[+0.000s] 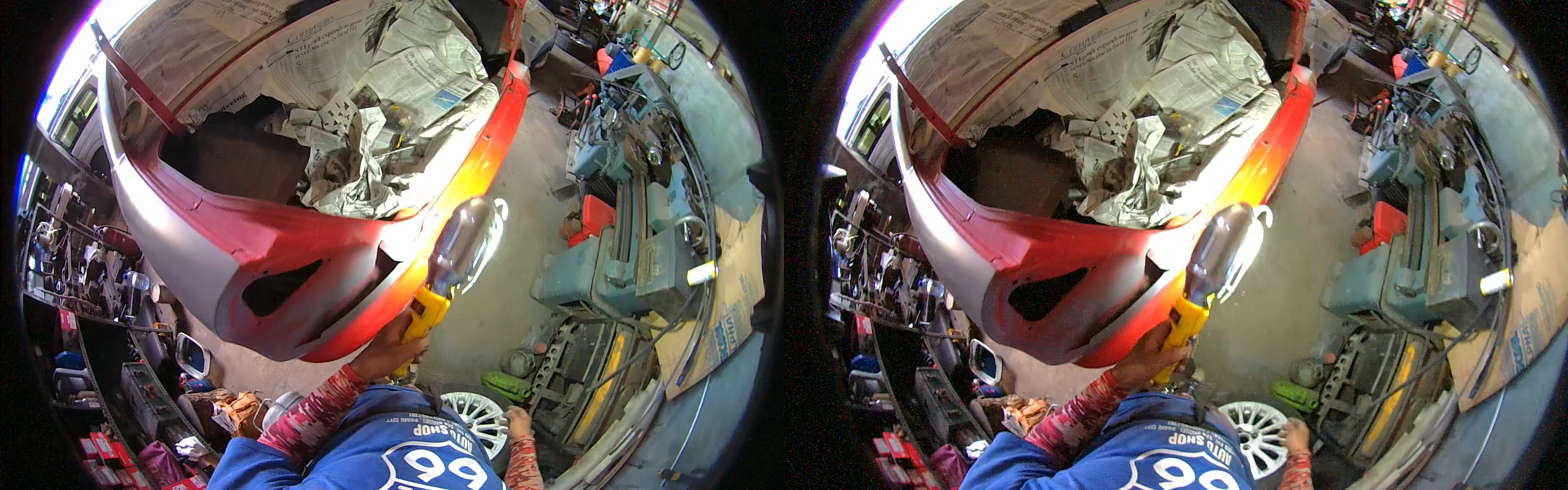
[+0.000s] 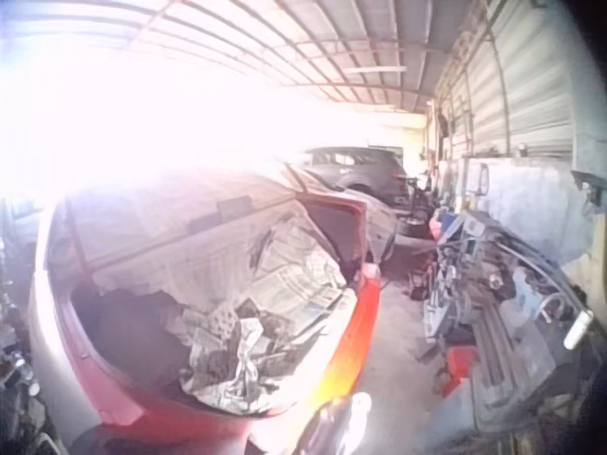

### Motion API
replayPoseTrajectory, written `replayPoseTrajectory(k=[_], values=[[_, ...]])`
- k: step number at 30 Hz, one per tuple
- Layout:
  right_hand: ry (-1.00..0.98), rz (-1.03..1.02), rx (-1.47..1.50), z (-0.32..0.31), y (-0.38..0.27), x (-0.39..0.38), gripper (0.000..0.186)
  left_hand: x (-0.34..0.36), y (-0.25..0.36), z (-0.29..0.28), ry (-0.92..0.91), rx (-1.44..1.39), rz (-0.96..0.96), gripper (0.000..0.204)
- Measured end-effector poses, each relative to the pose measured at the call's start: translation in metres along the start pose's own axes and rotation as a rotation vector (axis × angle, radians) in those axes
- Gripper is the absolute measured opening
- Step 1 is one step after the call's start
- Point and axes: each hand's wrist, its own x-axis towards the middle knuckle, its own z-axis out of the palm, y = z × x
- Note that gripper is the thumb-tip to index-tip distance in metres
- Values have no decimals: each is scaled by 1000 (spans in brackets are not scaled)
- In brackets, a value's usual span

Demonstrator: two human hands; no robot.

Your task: The person uses a heat gun to warm a red car bumper, then positions it against a silver car body. They repeatedly align the bumper and use a socket wrench to tighten fasteners underneath, securing the bumper in place.

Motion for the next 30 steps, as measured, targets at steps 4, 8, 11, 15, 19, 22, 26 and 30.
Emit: replayPoseTrajectory(k=[4,8,11,15,19,22,26,30], values=[[-166,16,-268,40,-31,3,40,46,44,5,83,-34,86,26],[-133,-128,-430,44,-73,20,39,90,75,1,173,-17,141,29],[-24,13,-224,35,-107,45,35,119,93,-1,205,-4,201,30],[-30,50,-202,18,-169,77,34,156,109,3,256,52,222,36],[-154,-146,-208,26,-259,114,39,205,119,18,320,91,326,43],[-281,-422,-352,48,-362,144,34,253,131,36,412,76,459,50],[-481,-765,-471,95,-518,148,30,290,145,63,561,61,539,48],[-651,-1018,-667,172,-628,127,30,286,152,69,729,8,468,46]])
